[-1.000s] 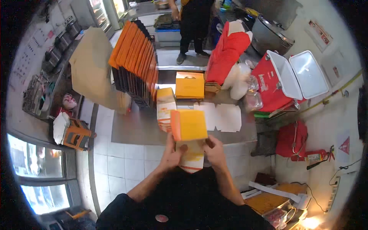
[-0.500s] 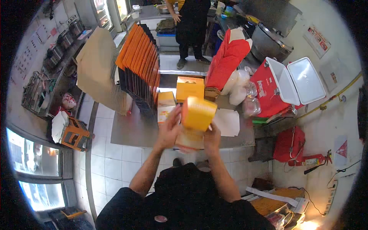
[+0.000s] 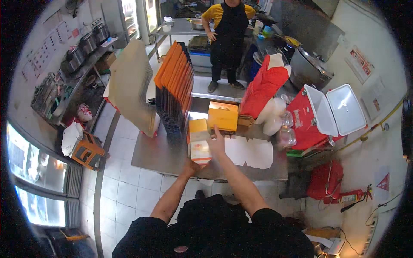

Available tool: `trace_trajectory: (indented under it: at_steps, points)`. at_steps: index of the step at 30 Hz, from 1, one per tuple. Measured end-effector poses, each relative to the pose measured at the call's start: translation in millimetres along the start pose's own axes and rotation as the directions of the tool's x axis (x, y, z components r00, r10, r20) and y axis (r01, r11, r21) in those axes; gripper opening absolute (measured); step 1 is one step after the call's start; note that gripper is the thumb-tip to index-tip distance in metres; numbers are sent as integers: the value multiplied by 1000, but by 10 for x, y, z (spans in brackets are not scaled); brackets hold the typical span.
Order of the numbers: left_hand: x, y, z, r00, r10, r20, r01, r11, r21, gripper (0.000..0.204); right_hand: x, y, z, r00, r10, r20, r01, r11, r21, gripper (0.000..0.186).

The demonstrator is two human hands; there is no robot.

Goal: The person folds flat cardboard cutouts into small food boxes by hand at a counter, creasing the edges and tucking in the tabs.

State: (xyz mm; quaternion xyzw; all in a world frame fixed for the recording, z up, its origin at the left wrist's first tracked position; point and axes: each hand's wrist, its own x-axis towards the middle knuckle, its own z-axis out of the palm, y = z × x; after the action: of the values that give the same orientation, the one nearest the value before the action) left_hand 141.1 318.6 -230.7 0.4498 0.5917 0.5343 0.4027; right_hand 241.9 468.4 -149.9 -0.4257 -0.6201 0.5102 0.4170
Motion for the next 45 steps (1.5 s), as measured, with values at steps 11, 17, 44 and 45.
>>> trace_trajectory:
  at_steps: [11,17,44,45]
  points:
    - [-714,93,-179,959,270,-83,-160,761,629,16,-22,410,261,986,-114,118,156,873,-461,53]
    - [-617,-132,-221,978,144,-154,-56,883,467,15,-174,257,123,981,10,192,73,904,-422,54]
    - [82,569,-462,993,-113,25,95,917,387,43,-376,605,-99,969,-44,241,94,976,-196,52]
    - [50,580,-403,989,-144,-33,147,936,321,41,-351,656,-63,983,-13,183,74,940,-334,46]
